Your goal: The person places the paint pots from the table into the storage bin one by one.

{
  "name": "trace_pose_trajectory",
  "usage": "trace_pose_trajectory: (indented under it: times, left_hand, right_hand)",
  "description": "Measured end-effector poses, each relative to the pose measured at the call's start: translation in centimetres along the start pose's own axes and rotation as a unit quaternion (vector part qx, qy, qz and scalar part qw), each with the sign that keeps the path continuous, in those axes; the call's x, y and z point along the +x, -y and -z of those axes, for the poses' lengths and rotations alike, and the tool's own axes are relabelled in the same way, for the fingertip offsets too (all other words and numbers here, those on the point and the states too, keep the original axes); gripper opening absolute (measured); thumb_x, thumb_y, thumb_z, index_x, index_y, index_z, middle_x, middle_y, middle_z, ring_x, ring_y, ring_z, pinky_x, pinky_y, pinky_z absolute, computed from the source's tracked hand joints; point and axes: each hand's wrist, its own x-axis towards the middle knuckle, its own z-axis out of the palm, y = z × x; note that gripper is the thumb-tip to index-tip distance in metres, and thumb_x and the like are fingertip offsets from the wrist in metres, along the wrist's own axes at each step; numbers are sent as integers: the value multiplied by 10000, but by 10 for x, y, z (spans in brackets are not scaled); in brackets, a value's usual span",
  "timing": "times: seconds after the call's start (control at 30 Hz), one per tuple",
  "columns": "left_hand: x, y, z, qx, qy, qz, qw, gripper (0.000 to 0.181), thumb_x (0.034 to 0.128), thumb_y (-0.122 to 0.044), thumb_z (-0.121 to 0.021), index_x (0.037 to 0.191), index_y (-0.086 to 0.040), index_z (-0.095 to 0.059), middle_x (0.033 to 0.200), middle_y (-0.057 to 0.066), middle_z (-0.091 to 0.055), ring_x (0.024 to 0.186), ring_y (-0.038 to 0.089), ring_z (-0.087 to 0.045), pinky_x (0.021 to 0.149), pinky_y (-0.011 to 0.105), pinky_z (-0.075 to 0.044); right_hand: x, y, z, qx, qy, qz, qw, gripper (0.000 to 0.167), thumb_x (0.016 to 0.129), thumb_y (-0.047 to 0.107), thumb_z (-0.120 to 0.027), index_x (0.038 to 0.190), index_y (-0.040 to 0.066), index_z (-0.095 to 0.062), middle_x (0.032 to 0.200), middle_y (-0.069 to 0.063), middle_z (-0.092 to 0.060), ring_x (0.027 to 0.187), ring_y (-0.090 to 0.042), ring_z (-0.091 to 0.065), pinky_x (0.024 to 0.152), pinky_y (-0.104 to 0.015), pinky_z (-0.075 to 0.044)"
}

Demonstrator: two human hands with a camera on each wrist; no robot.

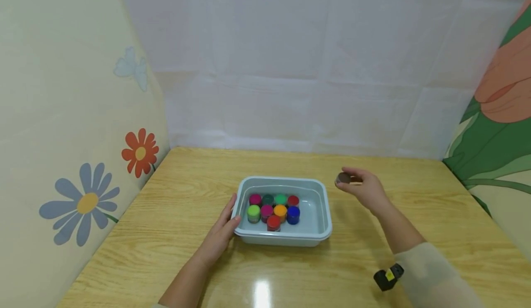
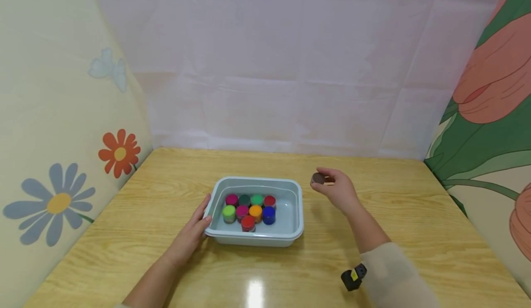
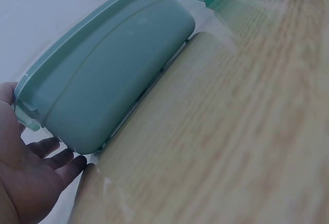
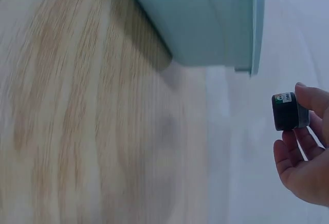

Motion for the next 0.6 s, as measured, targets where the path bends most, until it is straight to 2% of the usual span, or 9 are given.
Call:
trace_pose_trajectory:
  times: [0.1,0.33,0.6]
  left_hand:
    - [0,0,0,4,16,2,10000,621,1041,-243,-410,1590,-216,-121,1662,113,-62,1525,348,-72,1191,551,-188]
    - [0,0,0,2,12,21,10000,618,1042,-247,-406,1590,-217,-122,1664,107,-55,1525,345,-68,1192,556,-188]
    - [1,1,0,28,-10,38,10000,617,1042,-242,-406,1590,-221,-123,1662,117,-64,1522,354,-82,1190,560,-193]
  right_hand:
    - [-2,10,-7,85,153,100,9998,569,888,184,-719,1390,7,-519,1346,-220,-559,1193,-348,-542,861,-273,-527]
    - [-5,29,-25,185,558,16,9983,551,880,184,-725,1378,36,-541,1323,-197,-575,1173,-338,-544,873,-325,-549]
    - [-9,40,-47,216,1022,42,9945,518,874,193,-737,1340,33,-576,1238,-166,-621,1103,-313,-591,882,-352,-565]
